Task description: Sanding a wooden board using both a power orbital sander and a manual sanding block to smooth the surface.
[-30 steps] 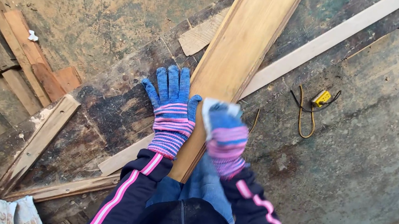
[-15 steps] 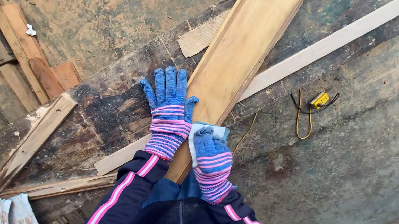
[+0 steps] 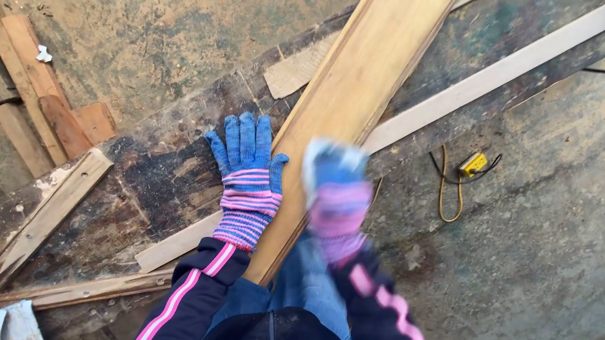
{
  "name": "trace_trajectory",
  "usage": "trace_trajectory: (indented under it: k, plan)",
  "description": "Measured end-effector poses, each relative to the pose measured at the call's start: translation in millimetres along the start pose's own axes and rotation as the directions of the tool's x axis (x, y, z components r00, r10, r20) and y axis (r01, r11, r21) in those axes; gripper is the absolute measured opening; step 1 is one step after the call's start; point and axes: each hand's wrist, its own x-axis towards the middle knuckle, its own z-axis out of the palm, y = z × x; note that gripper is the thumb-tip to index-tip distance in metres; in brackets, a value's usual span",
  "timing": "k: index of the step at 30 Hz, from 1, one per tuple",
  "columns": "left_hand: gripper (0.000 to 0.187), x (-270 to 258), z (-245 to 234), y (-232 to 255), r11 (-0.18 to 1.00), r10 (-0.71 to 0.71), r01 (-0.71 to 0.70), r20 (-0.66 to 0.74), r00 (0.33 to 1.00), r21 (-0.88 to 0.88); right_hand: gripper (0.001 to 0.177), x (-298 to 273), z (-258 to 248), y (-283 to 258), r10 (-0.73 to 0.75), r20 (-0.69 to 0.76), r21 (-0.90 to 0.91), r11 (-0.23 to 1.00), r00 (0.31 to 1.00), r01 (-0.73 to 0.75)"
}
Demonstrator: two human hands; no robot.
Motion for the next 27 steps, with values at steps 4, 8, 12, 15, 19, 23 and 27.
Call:
trace_trajectory:
  k: [4, 8, 12, 15, 19, 23, 27]
  plan:
    - [0.079, -3, -1, 0, 1.0, -0.015, 0.015, 0.013, 1.0, -0.008, 0.025, -11, -23, -29, 0.052, 0.553, -0.362, 0.914, 0.831, 0.184]
    - [0.079, -1, -1, 1, 1.0, -0.015, 0.015, -0.01, 1.0, 0.014, 0.006, 20, 12, 113, 0.01, 0.245, -0.105, 0.994, 0.97, 0.016]
    - [0.076, -3, -1, 1, 1.0, -0.007, 0.008, -0.046, 0.999, 0.029, 0.017, 183, 28, 174, -0.086, 0.335, -0.457, 0.856, 0.938, 0.241]
    - [0.073, -2, -8, 6, 0.999, -0.01, 0.012, -0.037, 0.999, 0.05, 0.009, 202, 38, 196, 0.009, 0.338, -0.492, 0.854, 0.941, 0.169]
    - [0.073, 0, -8, 7, 0.998, -0.023, 0.025, -0.046, 0.999, 0.057, 0.027, 126, 13, 119, 0.034, 0.418, -0.576, 0.783, 0.908, 0.236]
    - [0.074, 0, -9, 8, 0.998, -0.036, 0.037, -0.021, 0.999, 0.06, 0.011, 103, -4, 115, -0.07, 0.407, -0.309, 0.928, 0.911, 0.209]
    - [0.075, -1, -9, 5, 0.995, -0.043, 0.042, 0.016, 0.999, 0.086, 0.033, 143, 31, 262, 0.127, 0.191, -0.002, 0.992, 0.973, -0.129]
